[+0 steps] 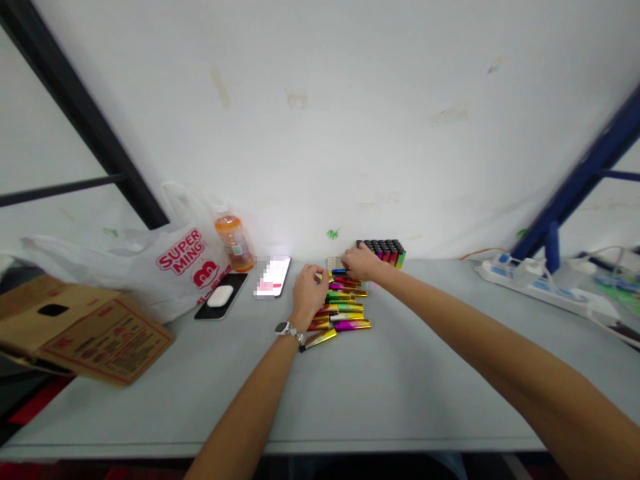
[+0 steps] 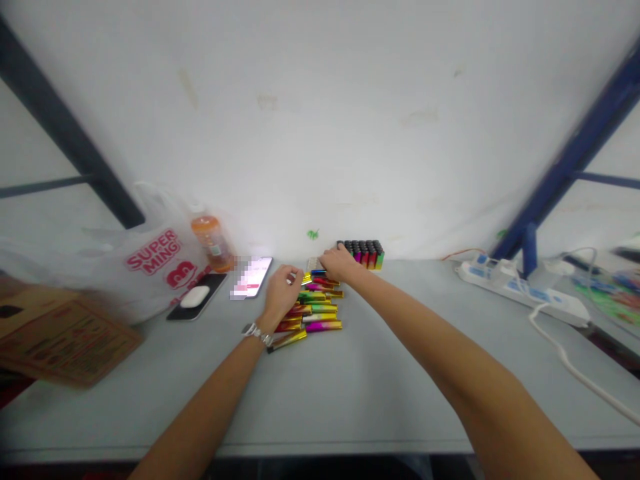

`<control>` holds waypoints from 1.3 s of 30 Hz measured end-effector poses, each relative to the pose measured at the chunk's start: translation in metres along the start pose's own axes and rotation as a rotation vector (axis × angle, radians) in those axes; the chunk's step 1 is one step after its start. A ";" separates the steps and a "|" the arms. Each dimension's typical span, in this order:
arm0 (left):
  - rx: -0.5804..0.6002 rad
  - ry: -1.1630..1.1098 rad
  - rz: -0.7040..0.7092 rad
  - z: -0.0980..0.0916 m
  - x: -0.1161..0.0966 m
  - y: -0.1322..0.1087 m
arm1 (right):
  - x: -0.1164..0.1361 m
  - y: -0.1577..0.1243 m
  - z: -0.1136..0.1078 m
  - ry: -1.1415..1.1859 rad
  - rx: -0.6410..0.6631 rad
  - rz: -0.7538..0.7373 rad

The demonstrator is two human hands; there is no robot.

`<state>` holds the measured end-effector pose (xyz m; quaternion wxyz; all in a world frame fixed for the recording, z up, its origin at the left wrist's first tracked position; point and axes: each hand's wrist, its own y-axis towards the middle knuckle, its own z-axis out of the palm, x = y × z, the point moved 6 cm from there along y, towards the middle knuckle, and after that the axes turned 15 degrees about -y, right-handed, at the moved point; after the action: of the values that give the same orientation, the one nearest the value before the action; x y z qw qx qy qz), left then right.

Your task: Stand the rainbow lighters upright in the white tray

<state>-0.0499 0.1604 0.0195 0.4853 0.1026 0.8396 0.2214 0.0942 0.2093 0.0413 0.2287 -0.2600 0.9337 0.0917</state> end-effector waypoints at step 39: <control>0.211 -0.948 -0.353 0.050 -0.041 -0.036 | 0.019 -0.113 0.051 1.243 -0.427 0.576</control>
<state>0.0159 0.1261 0.0124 0.8296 0.0969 0.5495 -0.0204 0.1585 0.1196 -0.0183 -0.4343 -0.0463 0.8845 0.1640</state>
